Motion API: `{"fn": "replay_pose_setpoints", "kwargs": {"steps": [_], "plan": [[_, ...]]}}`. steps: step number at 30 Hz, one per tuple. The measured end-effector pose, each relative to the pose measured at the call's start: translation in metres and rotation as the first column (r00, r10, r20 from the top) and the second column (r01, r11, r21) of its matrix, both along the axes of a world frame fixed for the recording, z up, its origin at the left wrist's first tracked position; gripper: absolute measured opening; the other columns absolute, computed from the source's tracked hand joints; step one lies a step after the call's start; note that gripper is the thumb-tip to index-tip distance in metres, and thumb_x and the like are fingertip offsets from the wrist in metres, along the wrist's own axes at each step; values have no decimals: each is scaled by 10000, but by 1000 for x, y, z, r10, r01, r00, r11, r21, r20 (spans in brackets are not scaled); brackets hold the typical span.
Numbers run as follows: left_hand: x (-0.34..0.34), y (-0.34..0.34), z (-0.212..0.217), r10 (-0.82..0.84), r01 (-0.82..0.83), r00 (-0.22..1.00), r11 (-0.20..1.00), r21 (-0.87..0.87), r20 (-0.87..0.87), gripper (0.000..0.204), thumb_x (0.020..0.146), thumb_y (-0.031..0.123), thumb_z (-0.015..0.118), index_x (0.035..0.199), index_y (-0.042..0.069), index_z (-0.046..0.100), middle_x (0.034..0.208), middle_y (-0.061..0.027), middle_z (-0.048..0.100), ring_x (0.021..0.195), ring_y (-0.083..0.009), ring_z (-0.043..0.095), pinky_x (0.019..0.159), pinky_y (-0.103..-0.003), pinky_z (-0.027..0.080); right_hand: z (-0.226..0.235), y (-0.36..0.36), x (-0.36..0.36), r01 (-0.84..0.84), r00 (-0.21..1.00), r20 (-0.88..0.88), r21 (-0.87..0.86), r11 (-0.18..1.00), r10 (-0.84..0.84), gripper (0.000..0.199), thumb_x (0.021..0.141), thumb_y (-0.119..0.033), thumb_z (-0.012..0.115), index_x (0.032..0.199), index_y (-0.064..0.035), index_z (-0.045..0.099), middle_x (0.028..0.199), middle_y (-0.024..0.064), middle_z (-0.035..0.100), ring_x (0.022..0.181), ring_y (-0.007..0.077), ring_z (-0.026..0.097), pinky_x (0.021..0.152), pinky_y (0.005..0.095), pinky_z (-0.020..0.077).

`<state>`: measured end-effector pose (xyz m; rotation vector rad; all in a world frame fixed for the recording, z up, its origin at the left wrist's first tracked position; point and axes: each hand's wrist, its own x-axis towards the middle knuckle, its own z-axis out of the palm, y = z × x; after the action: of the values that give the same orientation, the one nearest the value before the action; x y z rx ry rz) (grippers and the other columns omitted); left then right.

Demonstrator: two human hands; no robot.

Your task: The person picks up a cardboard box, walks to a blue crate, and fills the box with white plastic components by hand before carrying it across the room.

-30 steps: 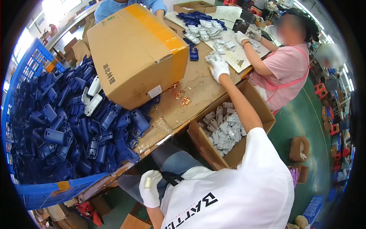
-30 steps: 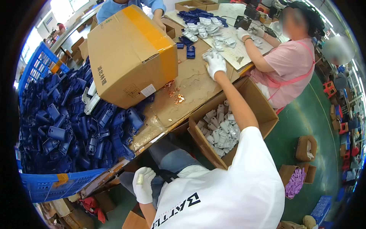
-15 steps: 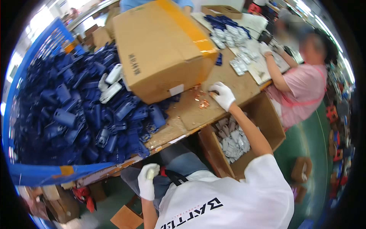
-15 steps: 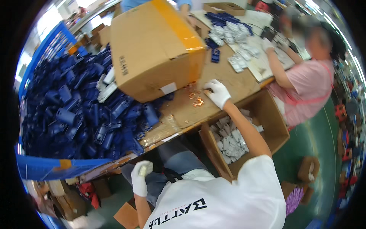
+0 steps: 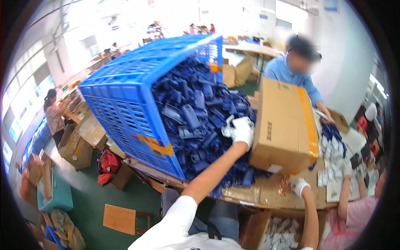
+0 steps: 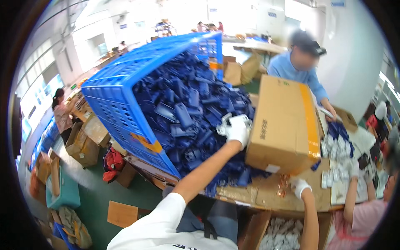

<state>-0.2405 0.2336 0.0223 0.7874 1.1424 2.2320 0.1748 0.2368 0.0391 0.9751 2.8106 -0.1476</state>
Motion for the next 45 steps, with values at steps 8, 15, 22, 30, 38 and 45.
{"fn": "replay_pose_setpoints", "kwargs": {"steps": [8, 15, 22, 30, 38, 45], "plan": [[84, -32, 59, -270, -509, 589, 609, -608, -762, 230, 871, 222, 541, 1029, 87, 641, 1004, -173, 670, 919, -348, 660, 752, -448, 528, -10, -1, 40, 216, 896, 371, 112, 970, -243, 216, 705, -204, 661, 866, -76, 727, 950, 178, 675, 905, 332, 653, 807, 399, 521], [73, -167, 72, -236, 199, 949, 963, -182, -208, 350, 913, 278, 592, 1141, 13, 569, 1017, -56, 632, 918, -156, 587, 839, -285, 452, -2, -53, 72, 497, 587, -381, -526, 690, -714, 130, 638, -90, 687, 760, -45, 693, 769, 157, 677, 687, 291, 659, 641, 322, 520], [90, -443, -73, -791, 788, 458, 573, 226, 407, 323, 757, 247, 750, 904, 73, 522, 890, -55, 519, 786, -187, 526, 720, -370, 462, 2, -40, 51, 423, 901, 42, 127, 897, -431, 218, 668, -159, 638, 840, -47, 711, 890, 213, 660, 866, 365, 645, 777, 413, 527], [126, -599, -152, -364, 307, 391, 917, 253, 845, 131, 881, 186, 586, 948, 78, 614, 1013, -123, 617, 963, -312, 594, 888, -457, 477, -42, -24, 71, 293, 894, 226, 359, 886, -387, 196, 743, -126, 601, 868, -14, 703, 964, 208, 665, 916, 351, 644, 813, 409, 525], [19, -575, -155, -114, -91, 712, 963, 252, 693, 158, 901, 163, 550, 1049, 117, 578, 1007, -95, 605, 1002, -279, 578, 910, -422, 477, -29, -53, 78, 399, 911, -47, 352, 847, -410, 162, 719, -11, 599, 855, 24, 681, 931, 263, 644, 932, 396, 622, 802, 437, 515], [-84, -530, -191, 100, -89, 751, 995, -50, 653, 154, 889, 158, 545, 1019, 133, 624, 866, -65, 652, 780, -272, 643, 686, -431, 538, -48, -70, 71, 507, 851, -93, 400, 764, -516, 185, 765, -18, 587, 924, 13, 678, 975, 254, 644, 960, 380, 624, 804, 408, 525]]}}
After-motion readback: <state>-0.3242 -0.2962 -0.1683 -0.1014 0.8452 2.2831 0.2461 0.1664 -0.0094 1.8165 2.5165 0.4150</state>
